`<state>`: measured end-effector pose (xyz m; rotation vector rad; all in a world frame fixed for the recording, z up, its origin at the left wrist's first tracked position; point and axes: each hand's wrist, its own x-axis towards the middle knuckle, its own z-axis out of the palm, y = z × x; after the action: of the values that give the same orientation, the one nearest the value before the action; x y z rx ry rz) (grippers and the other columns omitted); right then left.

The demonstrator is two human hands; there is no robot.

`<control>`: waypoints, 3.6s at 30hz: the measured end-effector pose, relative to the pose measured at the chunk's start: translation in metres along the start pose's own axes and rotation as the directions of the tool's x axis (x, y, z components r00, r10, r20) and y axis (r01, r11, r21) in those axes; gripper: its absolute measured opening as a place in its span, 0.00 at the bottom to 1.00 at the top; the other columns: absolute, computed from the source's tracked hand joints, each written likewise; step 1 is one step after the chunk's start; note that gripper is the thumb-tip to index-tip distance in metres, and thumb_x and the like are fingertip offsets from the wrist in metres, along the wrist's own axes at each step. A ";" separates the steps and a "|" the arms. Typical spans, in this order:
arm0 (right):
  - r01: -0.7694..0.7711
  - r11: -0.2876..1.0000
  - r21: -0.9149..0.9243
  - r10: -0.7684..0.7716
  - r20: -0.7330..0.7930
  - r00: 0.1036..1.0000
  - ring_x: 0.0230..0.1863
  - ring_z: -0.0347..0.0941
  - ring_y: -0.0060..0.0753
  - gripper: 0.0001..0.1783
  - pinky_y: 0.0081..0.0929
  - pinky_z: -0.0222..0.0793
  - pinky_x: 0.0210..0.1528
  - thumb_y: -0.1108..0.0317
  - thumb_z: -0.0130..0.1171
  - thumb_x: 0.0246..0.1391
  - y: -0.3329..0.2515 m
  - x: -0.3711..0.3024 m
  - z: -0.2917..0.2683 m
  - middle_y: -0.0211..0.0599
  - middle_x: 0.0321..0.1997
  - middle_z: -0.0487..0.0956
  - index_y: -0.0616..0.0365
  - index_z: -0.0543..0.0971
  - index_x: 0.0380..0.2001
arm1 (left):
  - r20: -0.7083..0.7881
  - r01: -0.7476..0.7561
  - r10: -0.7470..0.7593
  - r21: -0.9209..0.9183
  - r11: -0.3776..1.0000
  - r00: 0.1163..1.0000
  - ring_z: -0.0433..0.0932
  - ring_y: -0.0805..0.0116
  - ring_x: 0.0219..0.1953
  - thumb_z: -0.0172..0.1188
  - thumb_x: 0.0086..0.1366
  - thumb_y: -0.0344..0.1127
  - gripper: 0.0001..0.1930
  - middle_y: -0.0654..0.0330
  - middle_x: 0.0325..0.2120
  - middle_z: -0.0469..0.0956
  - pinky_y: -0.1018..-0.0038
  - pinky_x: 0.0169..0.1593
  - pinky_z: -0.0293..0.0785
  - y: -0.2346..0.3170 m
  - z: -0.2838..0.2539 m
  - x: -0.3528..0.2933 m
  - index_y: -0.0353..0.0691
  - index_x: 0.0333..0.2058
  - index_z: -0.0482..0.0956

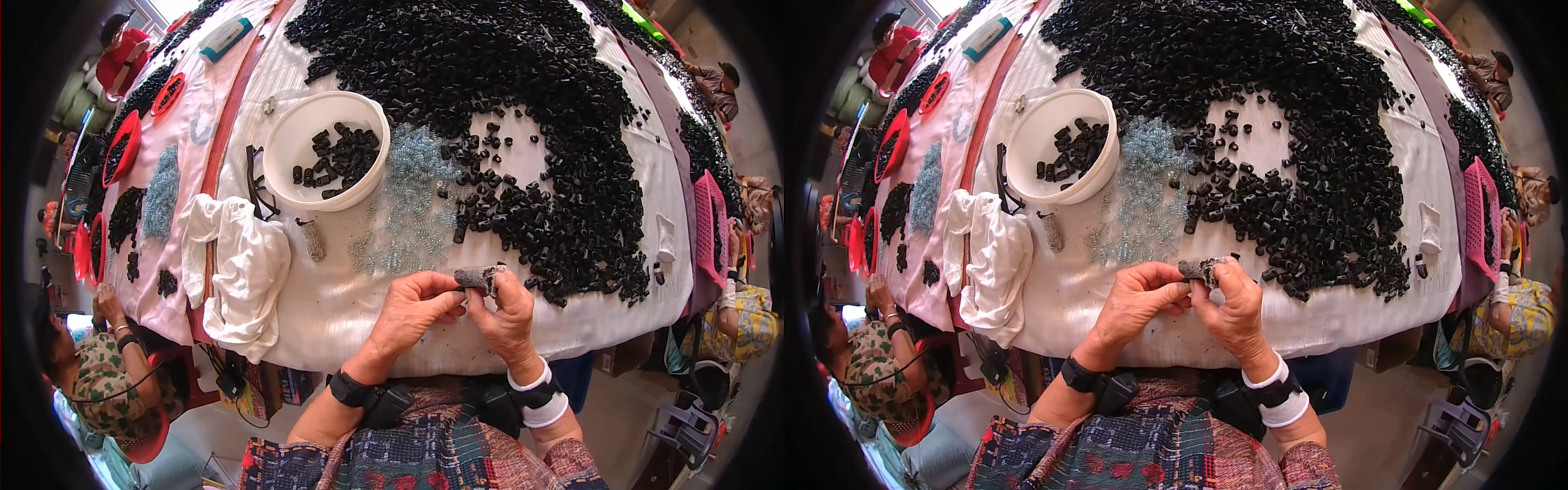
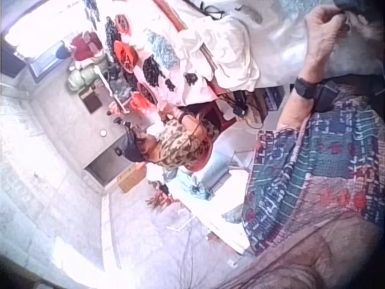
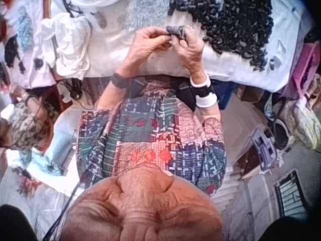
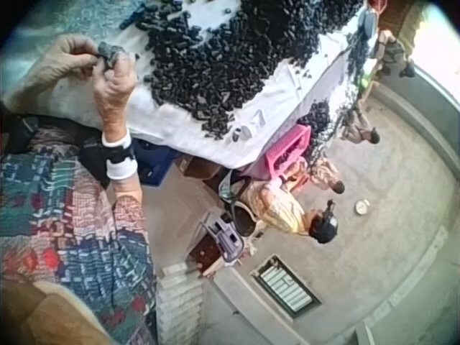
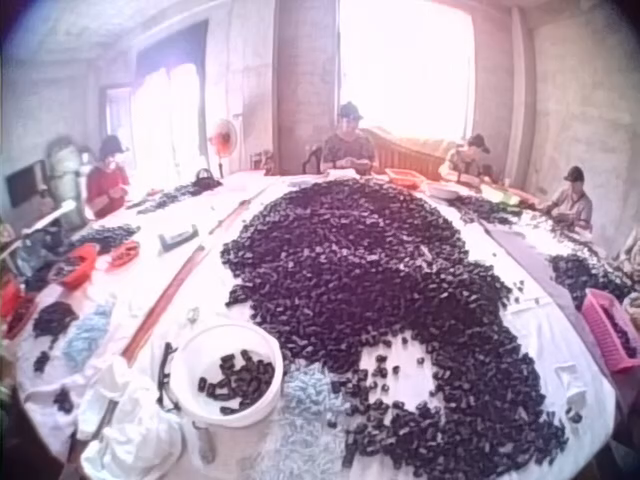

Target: Manual assembly of small black shoe components at a workbench.

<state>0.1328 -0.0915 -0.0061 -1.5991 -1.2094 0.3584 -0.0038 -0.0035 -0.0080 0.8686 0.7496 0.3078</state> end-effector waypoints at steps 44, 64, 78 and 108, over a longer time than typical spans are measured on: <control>-0.269 0.895 0.356 0.288 -0.001 0.957 0.31 0.76 0.21 0.06 0.19 0.72 0.33 0.83 0.59 0.48 -0.006 -0.005 -0.008 0.32 0.28 0.78 0.65 0.76 0.31 | 0.074 -0.028 0.037 -0.113 0.993 0.997 0.79 0.74 0.32 0.62 0.60 0.28 0.07 0.58 0.31 0.81 0.79 0.38 0.77 0.004 0.003 -0.004 0.34 0.37 0.77; -0.154 0.986 0.059 0.152 0.037 0.988 0.22 0.72 0.29 0.07 0.23 0.68 0.25 0.81 0.62 0.44 -0.005 -0.001 -0.014 0.37 0.24 0.74 0.64 0.74 0.27 | 0.048 -0.065 0.066 -0.032 0.997 0.997 0.81 0.72 0.32 0.63 0.59 0.27 0.08 0.58 0.29 0.81 0.78 0.37 0.78 -0.005 0.003 -0.002 0.33 0.37 0.78; -0.038 0.995 -0.095 0.040 0.016 0.999 0.26 0.75 0.44 0.10 0.30 0.69 0.26 0.82 0.60 0.42 -0.011 -0.001 -0.009 0.44 0.27 0.76 0.63 0.75 0.31 | -0.065 0.007 -0.007 0.008 1.000 0.998 0.81 0.72 0.30 0.62 0.59 0.28 0.08 0.57 0.29 0.80 0.79 0.34 0.79 0.000 0.009 -0.001 0.31 0.36 0.79; 0.280 0.915 -0.290 -0.274 0.064 0.960 0.27 0.68 0.44 0.19 0.34 0.67 0.26 0.75 0.70 0.28 0.005 -0.007 0.002 0.41 0.27 0.71 0.62 0.72 0.27 | -0.072 0.034 -0.036 -0.025 0.999 0.997 0.75 0.80 0.26 0.61 0.56 0.27 0.03 0.66 0.25 0.78 0.85 0.30 0.71 0.007 0.013 0.001 0.35 0.30 0.79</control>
<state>0.1309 -0.0959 -0.0134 -1.6457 -1.5411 0.0096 0.0060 -0.0065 0.0022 0.8246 0.8262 0.3176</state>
